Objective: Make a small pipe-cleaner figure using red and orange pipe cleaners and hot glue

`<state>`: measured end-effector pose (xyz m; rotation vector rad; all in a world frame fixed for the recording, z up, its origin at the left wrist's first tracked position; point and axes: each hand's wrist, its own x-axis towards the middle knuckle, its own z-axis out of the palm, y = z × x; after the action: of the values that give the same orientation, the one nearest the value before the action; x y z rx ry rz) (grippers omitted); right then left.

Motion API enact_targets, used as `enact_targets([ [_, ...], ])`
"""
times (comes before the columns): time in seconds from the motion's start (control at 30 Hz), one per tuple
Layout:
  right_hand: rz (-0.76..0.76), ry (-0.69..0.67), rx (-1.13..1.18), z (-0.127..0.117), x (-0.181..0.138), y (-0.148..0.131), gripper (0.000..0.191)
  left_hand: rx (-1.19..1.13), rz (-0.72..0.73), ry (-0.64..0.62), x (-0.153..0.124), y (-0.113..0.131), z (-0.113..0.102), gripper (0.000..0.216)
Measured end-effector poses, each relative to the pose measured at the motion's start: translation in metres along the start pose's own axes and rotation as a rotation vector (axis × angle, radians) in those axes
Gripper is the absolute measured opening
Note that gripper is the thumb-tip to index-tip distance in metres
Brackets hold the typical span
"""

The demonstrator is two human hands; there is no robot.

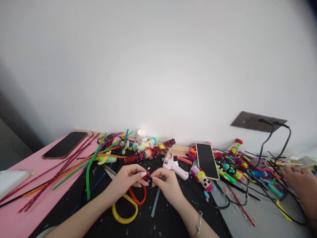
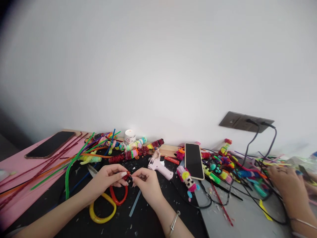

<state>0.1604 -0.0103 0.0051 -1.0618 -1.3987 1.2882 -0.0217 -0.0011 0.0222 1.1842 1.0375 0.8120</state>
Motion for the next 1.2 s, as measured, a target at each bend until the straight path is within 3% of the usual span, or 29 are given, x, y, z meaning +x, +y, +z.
enact_targets([
  [0.27,0.034,-0.047,0.114,0.0010,-0.0003,-0.0008,0.001,-0.035,-0.017,-0.060,0.0018,-0.0054,-0.0023,0.031],
  [0.57,0.116,-0.131,0.149,-0.0011,-0.0003,-0.0028,0.019,-0.029,-0.040,-0.092,-0.0017,-0.0010,-0.0022,0.031],
  [0.83,0.135,-0.127,0.142,-0.0018,0.0003,-0.0040,0.025,-0.065,-0.076,-0.115,-0.0030,0.0006,-0.0019,0.034],
  [1.2,0.127,-0.166,0.194,-0.0023,0.0007,-0.0029,0.025,-0.129,-0.129,-0.258,-0.0055,-0.0028,-0.0062,0.035],
])
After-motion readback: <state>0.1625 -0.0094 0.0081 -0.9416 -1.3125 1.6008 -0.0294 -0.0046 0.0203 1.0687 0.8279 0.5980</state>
